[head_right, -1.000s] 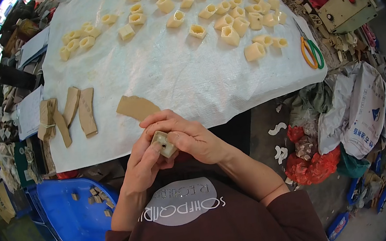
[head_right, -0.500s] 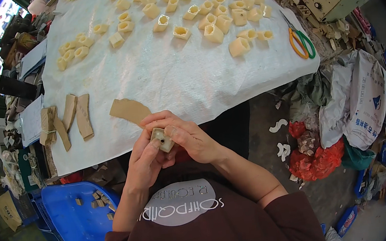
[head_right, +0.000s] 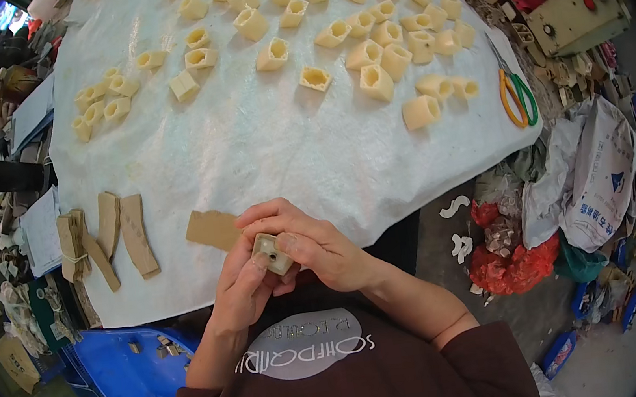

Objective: The person sands the edges of small, hollow, yellowish plastic components using a piece of sandpaper. They handle the parts one at a time, rotating them to smooth the surfaces, and place the finished items on a white sheet on the table.

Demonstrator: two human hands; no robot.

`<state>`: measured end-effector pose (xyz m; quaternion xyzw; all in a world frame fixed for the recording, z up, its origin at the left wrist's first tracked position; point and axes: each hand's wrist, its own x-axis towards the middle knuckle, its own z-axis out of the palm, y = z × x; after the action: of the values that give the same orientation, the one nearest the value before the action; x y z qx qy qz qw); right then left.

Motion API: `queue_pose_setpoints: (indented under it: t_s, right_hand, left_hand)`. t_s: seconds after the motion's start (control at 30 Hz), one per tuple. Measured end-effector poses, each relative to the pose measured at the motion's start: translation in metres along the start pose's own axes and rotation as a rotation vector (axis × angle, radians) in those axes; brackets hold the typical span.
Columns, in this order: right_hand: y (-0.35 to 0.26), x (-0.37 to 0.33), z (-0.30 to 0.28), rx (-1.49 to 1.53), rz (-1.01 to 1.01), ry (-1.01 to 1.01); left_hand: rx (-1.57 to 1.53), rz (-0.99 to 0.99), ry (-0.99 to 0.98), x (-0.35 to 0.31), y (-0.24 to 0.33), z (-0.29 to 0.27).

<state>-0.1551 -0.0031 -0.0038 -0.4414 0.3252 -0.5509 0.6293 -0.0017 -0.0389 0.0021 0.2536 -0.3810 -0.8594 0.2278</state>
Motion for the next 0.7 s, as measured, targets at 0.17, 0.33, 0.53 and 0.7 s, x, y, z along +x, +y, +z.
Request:
queue_pose_setpoints:
  t_s: [0.17,0.33,0.53,0.7]
  right_hand:
    - [-0.006,0.013,-0.020,0.044,0.053,0.006]
    - [-0.011,0.016,-0.038,0.037,0.047,0.063]
    - [-0.011,0.011,-0.056,-0.004,-0.013,0.091]
    - [0.003,0.010,-0.067,0.042,-0.067,0.119]
  left_hand:
    - [0.009,-0.053,0.019,0.022,0.008,0.000]
    - [-0.010,-0.111,0.021,0.045,0.010,0.008]
    - [-0.027,-0.180,0.027,0.063,0.014,0.023]
    - [-0.002,-0.178,0.047,0.073,0.013,0.027]
